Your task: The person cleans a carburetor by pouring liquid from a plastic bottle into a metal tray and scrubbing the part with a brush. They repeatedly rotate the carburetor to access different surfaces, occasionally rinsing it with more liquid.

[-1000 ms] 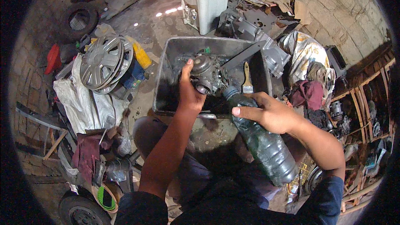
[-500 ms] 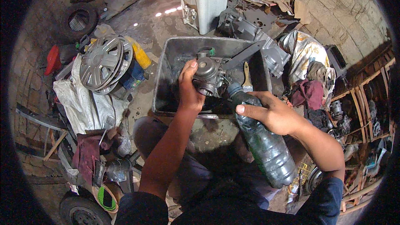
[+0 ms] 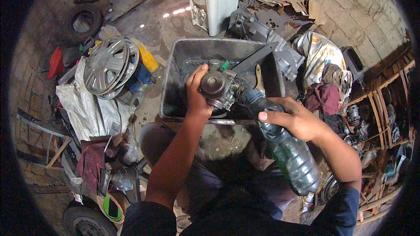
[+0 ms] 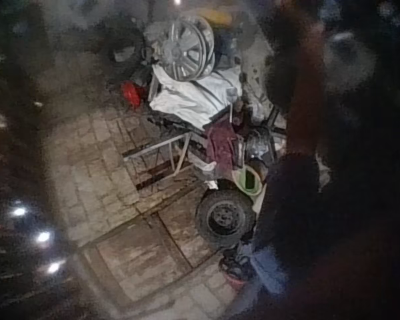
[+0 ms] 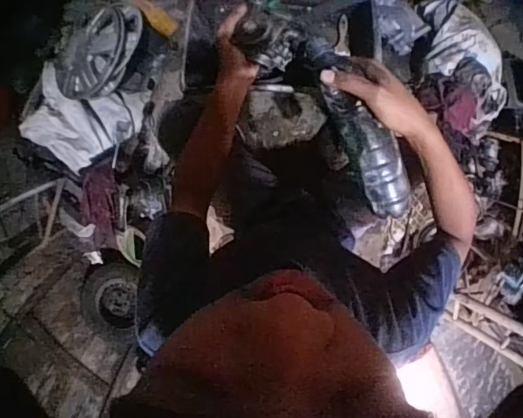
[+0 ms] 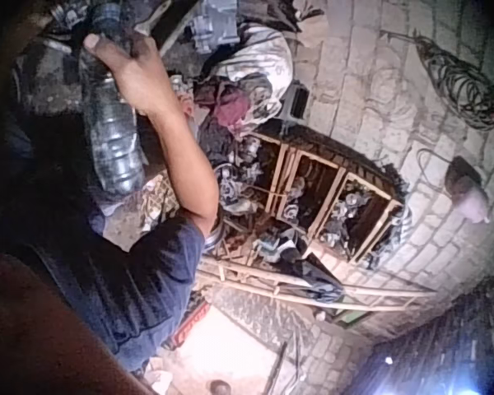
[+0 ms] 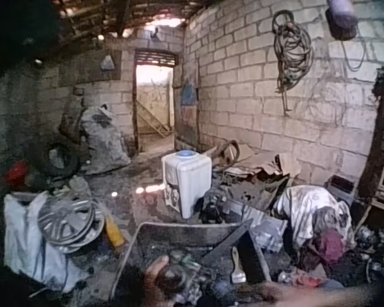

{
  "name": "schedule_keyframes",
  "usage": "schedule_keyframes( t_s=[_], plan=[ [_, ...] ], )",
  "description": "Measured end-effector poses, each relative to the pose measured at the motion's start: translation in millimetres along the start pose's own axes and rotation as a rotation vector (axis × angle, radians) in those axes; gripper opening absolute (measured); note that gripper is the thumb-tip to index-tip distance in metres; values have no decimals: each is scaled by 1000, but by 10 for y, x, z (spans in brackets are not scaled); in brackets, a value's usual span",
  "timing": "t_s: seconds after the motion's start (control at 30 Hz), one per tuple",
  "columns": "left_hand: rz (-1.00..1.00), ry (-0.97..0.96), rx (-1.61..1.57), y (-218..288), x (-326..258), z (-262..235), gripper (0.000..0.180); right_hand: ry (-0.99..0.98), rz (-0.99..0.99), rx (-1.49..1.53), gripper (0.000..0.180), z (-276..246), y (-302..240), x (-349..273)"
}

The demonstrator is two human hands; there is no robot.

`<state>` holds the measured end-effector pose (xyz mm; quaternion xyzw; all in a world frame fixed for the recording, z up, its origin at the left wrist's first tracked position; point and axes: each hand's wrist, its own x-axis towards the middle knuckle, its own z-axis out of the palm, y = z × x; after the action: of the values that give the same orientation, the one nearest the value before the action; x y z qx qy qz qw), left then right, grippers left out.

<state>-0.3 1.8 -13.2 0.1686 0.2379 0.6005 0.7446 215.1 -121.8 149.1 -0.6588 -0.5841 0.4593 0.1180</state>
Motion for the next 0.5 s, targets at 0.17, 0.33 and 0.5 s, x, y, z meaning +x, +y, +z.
schedule_keyframes(
  t_s=[0.17, 0.33, 0.5],
  plan=[
    [84, -1, 49, -12, 33, -5, 23, -63, -40, -32, 95, -4, -14, -58],
    [60, -32, 62, 27, -43, 92, 23, -158, -21, 21, 97, -14, -75, -80],
    [52, -56, 70, 4, 14, 6, 22, -2, 18, -8, 79, 27, -41, -99]
  ],
)
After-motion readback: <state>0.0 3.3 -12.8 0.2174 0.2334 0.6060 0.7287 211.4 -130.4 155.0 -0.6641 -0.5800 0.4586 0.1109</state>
